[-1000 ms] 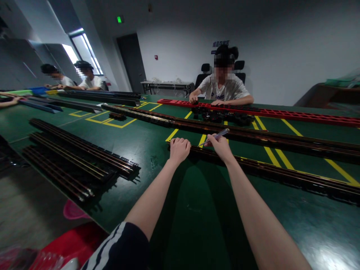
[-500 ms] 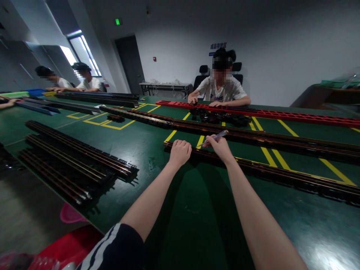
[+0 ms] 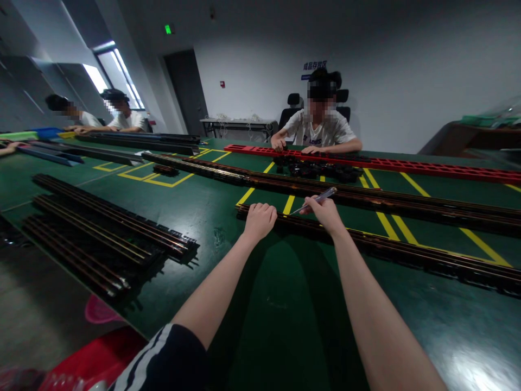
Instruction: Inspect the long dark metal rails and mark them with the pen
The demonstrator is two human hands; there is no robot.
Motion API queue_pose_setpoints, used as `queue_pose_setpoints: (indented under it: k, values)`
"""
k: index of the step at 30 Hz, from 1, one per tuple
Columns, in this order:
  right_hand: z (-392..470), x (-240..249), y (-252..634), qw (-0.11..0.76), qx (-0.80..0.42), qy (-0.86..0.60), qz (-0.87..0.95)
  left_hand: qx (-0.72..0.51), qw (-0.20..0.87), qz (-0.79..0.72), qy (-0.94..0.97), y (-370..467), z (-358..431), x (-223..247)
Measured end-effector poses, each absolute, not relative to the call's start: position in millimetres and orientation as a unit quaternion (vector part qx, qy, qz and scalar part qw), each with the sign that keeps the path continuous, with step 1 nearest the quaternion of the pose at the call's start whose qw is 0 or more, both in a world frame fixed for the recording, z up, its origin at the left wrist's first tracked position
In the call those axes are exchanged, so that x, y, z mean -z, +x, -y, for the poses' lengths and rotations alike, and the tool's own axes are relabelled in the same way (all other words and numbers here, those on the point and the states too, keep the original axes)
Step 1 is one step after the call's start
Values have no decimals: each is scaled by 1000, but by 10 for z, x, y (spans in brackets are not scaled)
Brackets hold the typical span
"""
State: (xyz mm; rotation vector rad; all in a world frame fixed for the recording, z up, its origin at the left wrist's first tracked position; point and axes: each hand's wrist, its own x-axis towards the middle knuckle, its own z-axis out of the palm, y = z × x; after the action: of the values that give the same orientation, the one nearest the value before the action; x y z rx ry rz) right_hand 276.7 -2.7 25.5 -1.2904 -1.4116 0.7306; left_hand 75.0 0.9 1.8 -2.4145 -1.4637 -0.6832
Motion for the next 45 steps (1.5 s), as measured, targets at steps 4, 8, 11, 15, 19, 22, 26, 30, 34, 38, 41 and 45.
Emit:
queue_pose_setpoints:
  k: [4, 8, 11, 15, 19, 22, 26, 30, 34, 38, 41, 45]
  values:
    - [48, -265, 2805, 529, -317, -536, 577, 231, 115, 503, -825, 749, -3, -25]
    - [72, -289, 2801, 537, -333, -536, 560, 230, 101, 504, -826, 747, 4, -35]
    - [85, -301, 2795, 544, -338, -530, 556, 231, 98, 505, -826, 746, 4, -37]
    - [86, -298, 2799, 560, -343, -525, 541, 230, 104, 504, -826, 747, 1, -30]
    - [76, -276, 2812, 569, -331, -527, 538, 223, 114, 507, -825, 749, 3, -30]
    - [68, -255, 2832, 571, -315, -536, 536, 225, 107, 507, -825, 746, 6, -36]
    - [64, -239, 2850, 570, -309, -543, 533, 235, 89, 502, -828, 739, 3, -38]
    - [60, -235, 2842, 575, -318, -535, 531, 239, 86, 501, -827, 737, -2, -35]
    - [61, -233, 2835, 571, -309, -536, 540, 242, 83, 506, -823, 739, -4, -34]
    - [89, -257, 2825, 558, -287, -555, 546, 249, 77, 511, -819, 746, 0, -42]
    - [112, -283, 2798, 553, -278, -561, 550, 248, 79, 523, -812, 748, 2, -52]
    - [101, -306, 2733, 539, -281, -553, 570, 257, 67, 558, -787, 721, -15, -57]
